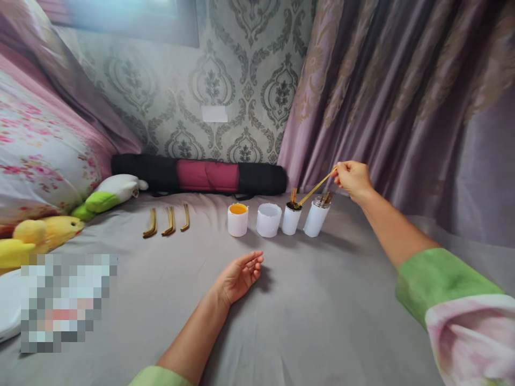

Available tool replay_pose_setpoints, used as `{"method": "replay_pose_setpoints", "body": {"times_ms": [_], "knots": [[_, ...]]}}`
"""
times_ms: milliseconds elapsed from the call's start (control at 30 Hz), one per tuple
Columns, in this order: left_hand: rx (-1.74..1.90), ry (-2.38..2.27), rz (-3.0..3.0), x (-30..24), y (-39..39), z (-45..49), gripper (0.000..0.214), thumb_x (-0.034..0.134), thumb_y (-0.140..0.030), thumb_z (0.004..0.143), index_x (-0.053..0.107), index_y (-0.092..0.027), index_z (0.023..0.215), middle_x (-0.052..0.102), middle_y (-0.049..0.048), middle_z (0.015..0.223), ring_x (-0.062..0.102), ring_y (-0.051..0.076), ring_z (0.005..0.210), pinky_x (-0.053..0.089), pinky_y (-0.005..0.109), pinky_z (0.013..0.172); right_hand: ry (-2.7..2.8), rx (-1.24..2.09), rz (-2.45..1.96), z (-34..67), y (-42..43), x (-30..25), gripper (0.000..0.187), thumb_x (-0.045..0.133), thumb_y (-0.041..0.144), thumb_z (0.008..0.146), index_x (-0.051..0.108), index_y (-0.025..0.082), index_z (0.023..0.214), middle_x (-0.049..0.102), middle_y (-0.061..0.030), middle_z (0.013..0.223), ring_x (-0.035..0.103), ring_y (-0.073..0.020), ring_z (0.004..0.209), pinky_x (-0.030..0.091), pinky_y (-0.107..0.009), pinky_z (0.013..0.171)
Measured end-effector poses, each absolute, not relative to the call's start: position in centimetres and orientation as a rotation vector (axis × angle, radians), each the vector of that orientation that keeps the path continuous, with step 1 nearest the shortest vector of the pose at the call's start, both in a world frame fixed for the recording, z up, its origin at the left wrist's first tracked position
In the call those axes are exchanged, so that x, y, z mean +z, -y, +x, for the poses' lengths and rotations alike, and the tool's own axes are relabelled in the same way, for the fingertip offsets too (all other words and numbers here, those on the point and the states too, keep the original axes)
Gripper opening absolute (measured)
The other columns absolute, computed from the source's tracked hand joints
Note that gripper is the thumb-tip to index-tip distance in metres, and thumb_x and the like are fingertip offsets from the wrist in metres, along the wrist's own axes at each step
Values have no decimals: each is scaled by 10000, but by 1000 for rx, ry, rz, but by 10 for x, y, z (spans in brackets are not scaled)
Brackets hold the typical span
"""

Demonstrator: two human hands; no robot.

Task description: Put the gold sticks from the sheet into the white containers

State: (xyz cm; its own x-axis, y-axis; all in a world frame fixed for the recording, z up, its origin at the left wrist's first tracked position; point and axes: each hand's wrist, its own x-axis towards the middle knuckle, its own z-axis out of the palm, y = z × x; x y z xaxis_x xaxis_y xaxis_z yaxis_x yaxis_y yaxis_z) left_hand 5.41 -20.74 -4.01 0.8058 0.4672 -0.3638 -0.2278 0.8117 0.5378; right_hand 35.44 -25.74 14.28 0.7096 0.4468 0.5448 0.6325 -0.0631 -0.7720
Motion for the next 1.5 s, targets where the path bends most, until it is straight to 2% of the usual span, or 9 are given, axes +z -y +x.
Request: {"method": "replay_pose_setpoints", "body": {"times_ms": [300, 500, 1067, 1500], "knots": [[400, -515, 493, -37, 209, 54, 193, 590, -119, 728, 563, -76, 914, 580, 36, 754, 529, 59, 570, 446, 163, 503, 1128, -371, -1923, 360, 229, 143, 262, 409, 305, 815, 580, 129, 910, 658, -44, 724, 547, -87, 471, 405, -194, 468], [400, -497, 498, -41, 207, 56, 205, 592, -129, 730, 563, -73, 925, 575, 37, 761, 526, 59, 574, 452, 162, 511, 1285, -366, -2014, 356, 222, 135, 220, 410, 226, 800, 612, 140, 816, 662, -30, 713, 565, -83, 533, 418, -200, 616], [395, -500, 504, -41, 207, 55, 198, 609, -117, 714, 578, -79, 905, 578, 35, 756, 528, 57, 583, 449, 160, 512, 1397, -79, -2101, 349, 209, 105, 177, 400, 195, 802, 568, 147, 771, 631, -1, 668, 480, -41, 420, 377, -155, 483], [388, -499, 502, -41, 206, 56, 180, 605, -114, 716, 580, -83, 892, 587, 35, 748, 532, 54, 574, 445, 157, 504, 1485, -37, -2249, 349, 203, 109, 173, 435, 184, 793, 600, 154, 748, 655, -1, 693, 533, -56, 473, 397, -167, 530]]}}
